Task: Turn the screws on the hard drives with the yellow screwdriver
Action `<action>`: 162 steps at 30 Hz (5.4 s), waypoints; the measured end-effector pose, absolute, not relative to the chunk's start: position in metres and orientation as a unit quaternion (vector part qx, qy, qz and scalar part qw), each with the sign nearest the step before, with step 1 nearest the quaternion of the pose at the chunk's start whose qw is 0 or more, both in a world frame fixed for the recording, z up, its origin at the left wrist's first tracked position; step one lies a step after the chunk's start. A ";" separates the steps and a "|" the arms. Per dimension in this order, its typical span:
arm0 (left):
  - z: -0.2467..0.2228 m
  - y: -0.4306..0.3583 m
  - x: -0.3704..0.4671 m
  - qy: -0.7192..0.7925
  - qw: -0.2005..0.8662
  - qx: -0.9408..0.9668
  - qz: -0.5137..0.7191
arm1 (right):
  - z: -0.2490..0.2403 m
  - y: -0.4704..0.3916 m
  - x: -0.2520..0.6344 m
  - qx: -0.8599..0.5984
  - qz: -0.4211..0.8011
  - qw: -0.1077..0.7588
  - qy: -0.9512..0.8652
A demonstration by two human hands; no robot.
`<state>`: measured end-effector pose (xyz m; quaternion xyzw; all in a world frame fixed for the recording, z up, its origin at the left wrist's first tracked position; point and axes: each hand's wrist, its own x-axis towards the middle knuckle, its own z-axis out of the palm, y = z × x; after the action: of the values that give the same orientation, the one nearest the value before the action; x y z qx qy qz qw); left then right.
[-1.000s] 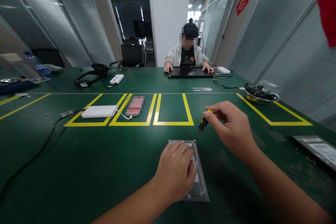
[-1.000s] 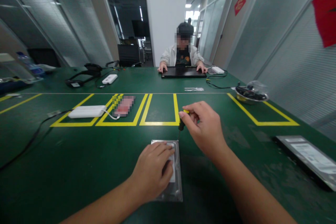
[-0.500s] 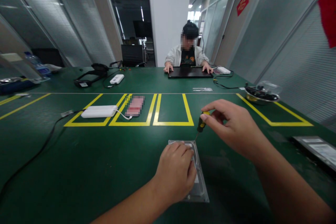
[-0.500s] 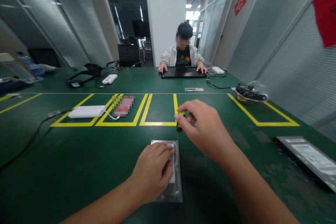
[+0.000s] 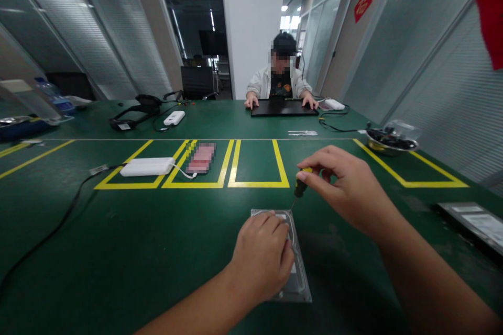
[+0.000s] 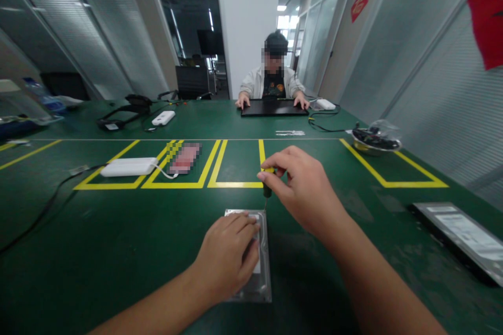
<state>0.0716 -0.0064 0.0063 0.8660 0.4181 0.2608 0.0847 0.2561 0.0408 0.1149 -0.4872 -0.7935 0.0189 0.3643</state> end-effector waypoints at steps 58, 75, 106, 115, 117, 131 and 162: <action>0.004 -0.006 0.071 0.411 0.082 0.867 0.271 | 0.110 0.042 0.252 -0.497 -0.014 0.382 -0.779; 0.003 -0.006 0.070 0.412 0.079 0.865 0.276 | 0.111 0.041 0.253 -0.486 -0.016 0.376 -0.789; 0.006 -0.007 0.071 0.410 0.087 0.866 0.274 | 0.114 0.041 0.256 -0.502 0.006 0.341 -0.795; 0.005 -0.006 0.071 0.412 0.086 0.865 0.274 | 0.113 0.040 0.255 -0.487 -0.009 0.350 -0.800; 0.005 -0.006 0.071 0.412 0.086 0.865 0.273 | 0.113 0.040 0.255 -0.496 -0.007 0.352 -0.794; 0.005 -0.007 0.071 0.414 0.086 0.867 0.265 | 0.109 0.042 0.254 -0.517 -0.035 0.346 -0.782; 0.004 -0.007 0.070 0.413 0.090 0.865 0.271 | 0.110 0.041 0.254 -0.490 0.013 0.361 -0.793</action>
<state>0.0700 -0.0071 0.0039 0.8646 0.4131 0.2713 0.0905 0.2540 0.0413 0.1102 -0.4899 -0.7935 0.0129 0.3608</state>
